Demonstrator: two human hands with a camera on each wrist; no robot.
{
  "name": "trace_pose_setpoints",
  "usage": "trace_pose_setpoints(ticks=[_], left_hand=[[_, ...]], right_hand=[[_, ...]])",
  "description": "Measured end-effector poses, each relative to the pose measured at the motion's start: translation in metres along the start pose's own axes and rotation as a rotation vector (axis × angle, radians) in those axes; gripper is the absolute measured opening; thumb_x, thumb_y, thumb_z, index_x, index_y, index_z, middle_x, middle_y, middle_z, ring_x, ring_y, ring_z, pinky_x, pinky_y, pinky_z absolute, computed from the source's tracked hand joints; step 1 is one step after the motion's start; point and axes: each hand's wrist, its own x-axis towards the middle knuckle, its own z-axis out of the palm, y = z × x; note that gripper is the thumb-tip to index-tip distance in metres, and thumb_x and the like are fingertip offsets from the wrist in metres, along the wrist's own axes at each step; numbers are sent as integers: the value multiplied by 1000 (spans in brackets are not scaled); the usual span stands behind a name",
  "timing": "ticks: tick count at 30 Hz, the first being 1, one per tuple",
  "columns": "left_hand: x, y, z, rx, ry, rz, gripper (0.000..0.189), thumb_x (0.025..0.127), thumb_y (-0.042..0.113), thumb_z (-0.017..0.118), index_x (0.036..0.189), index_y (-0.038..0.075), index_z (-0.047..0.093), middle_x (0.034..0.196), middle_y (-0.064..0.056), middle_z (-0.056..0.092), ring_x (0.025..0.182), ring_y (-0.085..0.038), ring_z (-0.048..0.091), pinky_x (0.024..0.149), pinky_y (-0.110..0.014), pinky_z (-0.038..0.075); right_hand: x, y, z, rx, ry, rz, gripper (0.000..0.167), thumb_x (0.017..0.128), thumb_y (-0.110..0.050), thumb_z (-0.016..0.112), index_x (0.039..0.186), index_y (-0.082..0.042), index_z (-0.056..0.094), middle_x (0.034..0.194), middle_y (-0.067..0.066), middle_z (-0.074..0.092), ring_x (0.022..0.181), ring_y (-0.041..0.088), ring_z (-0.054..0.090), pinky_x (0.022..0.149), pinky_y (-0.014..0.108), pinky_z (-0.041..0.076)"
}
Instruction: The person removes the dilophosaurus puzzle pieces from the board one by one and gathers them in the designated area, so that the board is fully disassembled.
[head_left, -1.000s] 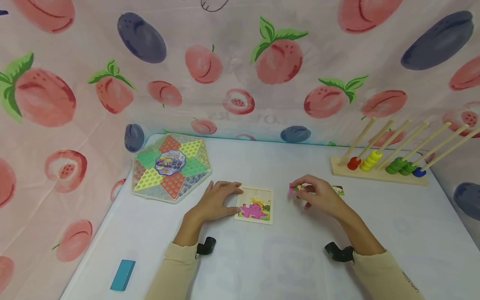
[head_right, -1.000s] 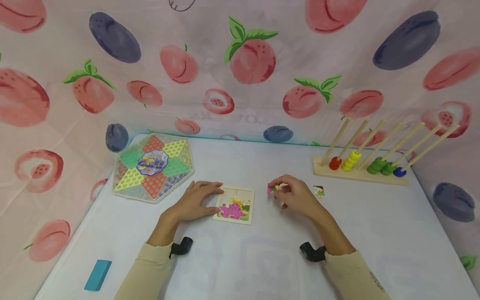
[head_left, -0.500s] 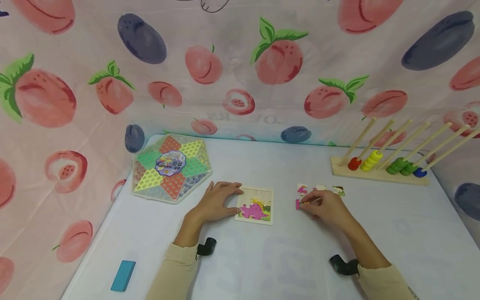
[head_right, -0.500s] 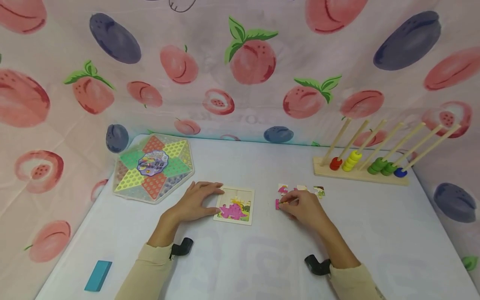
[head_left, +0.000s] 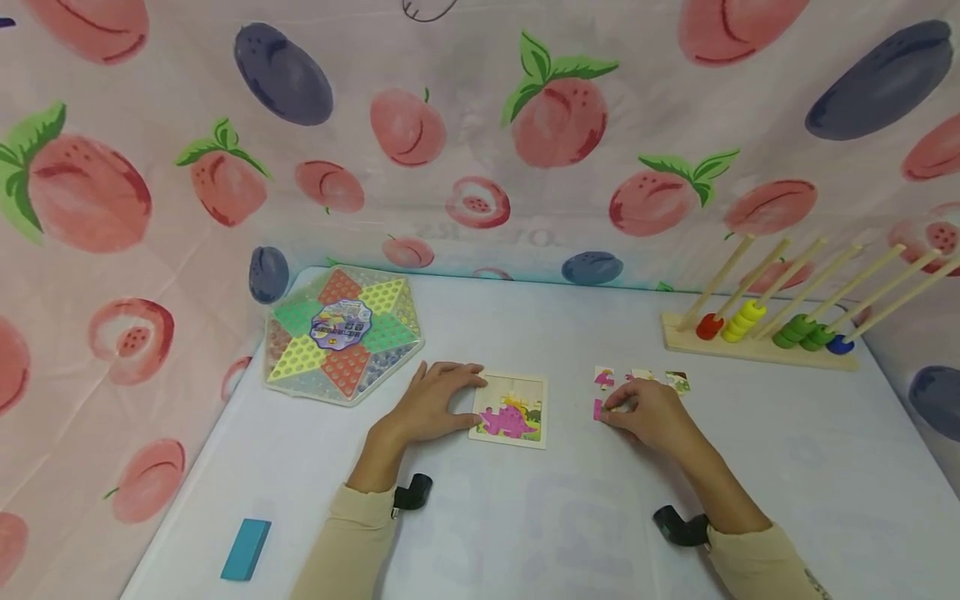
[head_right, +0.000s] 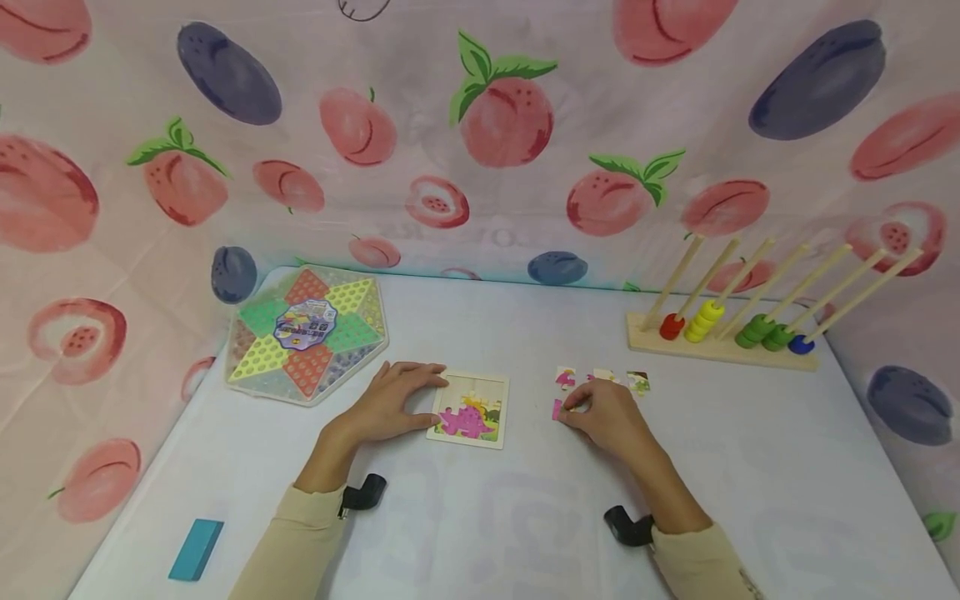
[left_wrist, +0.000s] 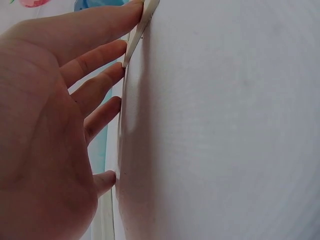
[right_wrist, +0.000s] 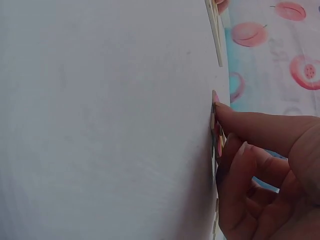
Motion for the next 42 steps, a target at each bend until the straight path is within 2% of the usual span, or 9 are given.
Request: trace_pose_setpoints(ticks=[6, 13, 29, 34, 42], left_hand=[[0, 0, 0, 12, 2, 3, 51, 88, 35, 79, 136, 22, 64, 158, 4, 50, 149, -27, 40, 127, -68, 8], [0, -1, 1, 18, -1, 0, 52, 88, 35, 78, 136, 22, 64, 158, 4, 50, 149, -27, 40, 127, -68, 8], [0, 0, 1, 16, -9, 1, 52, 88, 35, 78, 136, 22, 64, 159, 3, 49, 150, -27, 39, 127, -69, 7], [0, -1, 1, 11, -7, -3, 52, 88, 35, 78, 136, 22, 64, 159, 3, 49, 150, -28, 39, 127, -69, 7], [1, -2, 1, 0, -6, -1, 52, 88, 35, 78, 136, 22, 64, 159, 3, 49, 150, -27, 38, 127, -69, 6]], right_hand=[[0, 1, 1, 5, -10, 9, 18, 86, -19, 81, 98, -6, 77, 82, 5, 67, 54, 14, 55, 52, 24, 45], [2, 2, 3, -64, 31, -30, 10, 84, -17, 83, 92, -11, 80, 90, 5, 70, 78, 18, 54, 63, 25, 44], [3, 0, 2, -137, 36, -54, 9, 82, -19, 84, 89, -14, 81, 100, 9, 73, 88, 20, 61, 67, 27, 45], [7, -3, 0, -170, 14, -53, 9, 82, -21, 84, 88, -15, 81, 93, 5, 71, 82, 18, 59, 66, 26, 45], [11, -14, -11, -231, -63, -66, 13, 84, -26, 82, 89, -14, 80, 92, 3, 73, 82, 18, 58, 66, 26, 46]])
